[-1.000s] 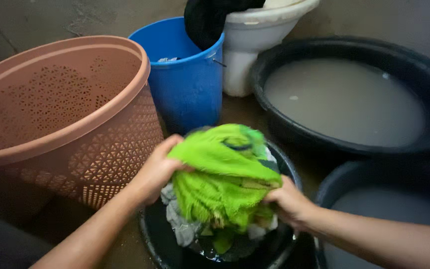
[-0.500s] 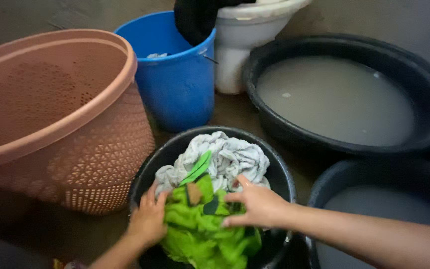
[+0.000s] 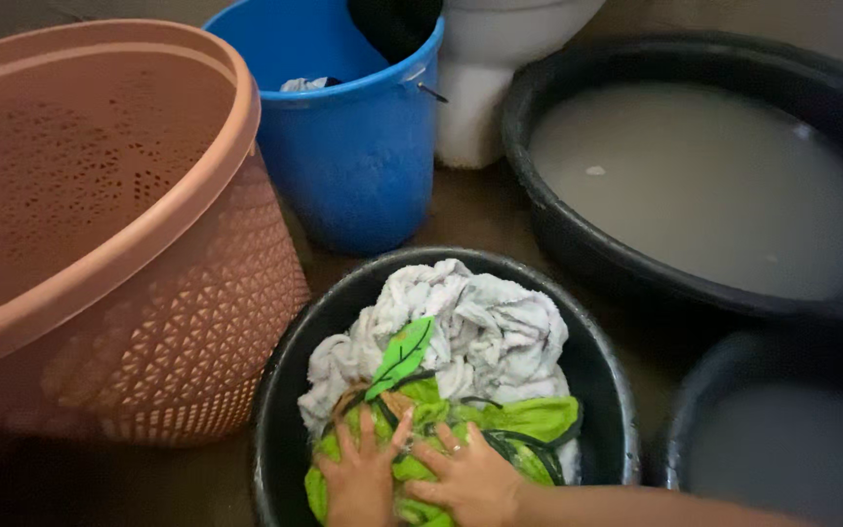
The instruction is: The person washes clothes by hand in a basin of water, rubbing the fabric together and wringing out a green towel and white items.
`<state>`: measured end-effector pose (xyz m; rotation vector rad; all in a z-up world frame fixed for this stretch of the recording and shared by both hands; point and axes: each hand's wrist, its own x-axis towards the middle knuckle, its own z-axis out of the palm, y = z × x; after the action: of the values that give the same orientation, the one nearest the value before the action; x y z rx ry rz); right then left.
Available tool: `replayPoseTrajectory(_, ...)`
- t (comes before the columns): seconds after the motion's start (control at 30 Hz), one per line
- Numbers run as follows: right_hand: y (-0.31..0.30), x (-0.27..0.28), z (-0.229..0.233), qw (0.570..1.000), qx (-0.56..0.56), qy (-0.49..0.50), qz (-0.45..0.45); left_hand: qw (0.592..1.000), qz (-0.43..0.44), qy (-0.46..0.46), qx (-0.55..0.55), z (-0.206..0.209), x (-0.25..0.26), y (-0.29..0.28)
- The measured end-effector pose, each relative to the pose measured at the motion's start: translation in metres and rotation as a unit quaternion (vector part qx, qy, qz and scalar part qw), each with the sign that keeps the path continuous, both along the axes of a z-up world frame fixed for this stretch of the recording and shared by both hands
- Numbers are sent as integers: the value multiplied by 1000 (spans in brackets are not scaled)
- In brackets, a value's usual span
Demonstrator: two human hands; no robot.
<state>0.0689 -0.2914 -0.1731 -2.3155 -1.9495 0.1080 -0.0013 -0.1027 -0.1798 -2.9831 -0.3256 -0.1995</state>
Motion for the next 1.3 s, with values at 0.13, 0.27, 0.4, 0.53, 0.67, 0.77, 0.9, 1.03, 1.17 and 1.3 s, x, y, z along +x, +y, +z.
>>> replayPoseTrajectory(0.13,13,12,0,988,-108,111,11,981,-39,105,-158,-12,-1,23)
replayPoseTrajectory(0.27,26,21,-15,998,8,40,39,966,-142,76,-202,-24,7,52)
replayPoseTrajectory(0.4,31,23,4,996,44,75,7,958,-124,163,-201,-28,28,49)
replayPoseTrajectory(0.53,40,24,55,977,-33,200,-66,935,-124,256,-211,9,41,48)
replayPoseTrajectory(0.67,27,30,100,960,-39,251,-113,923,-190,264,-205,50,49,54)
replayPoseTrajectory(0.77,6,39,132,938,-22,298,-178,898,-222,269,-270,82,49,70)
replayPoseTrajectory(0.9,-15,40,176,824,163,501,-209,859,-111,319,-386,129,45,83)
replayPoseTrajectory(1.03,-8,39,228,830,286,407,-254,887,-135,258,-359,174,42,81)
replayPoseTrajectory(1.17,1,34,276,750,368,477,-273,951,-186,110,-221,213,58,78)
replayPoseTrajectory(1.3,4,40,315,677,494,494,-232,850,-215,-31,-480,264,75,77)
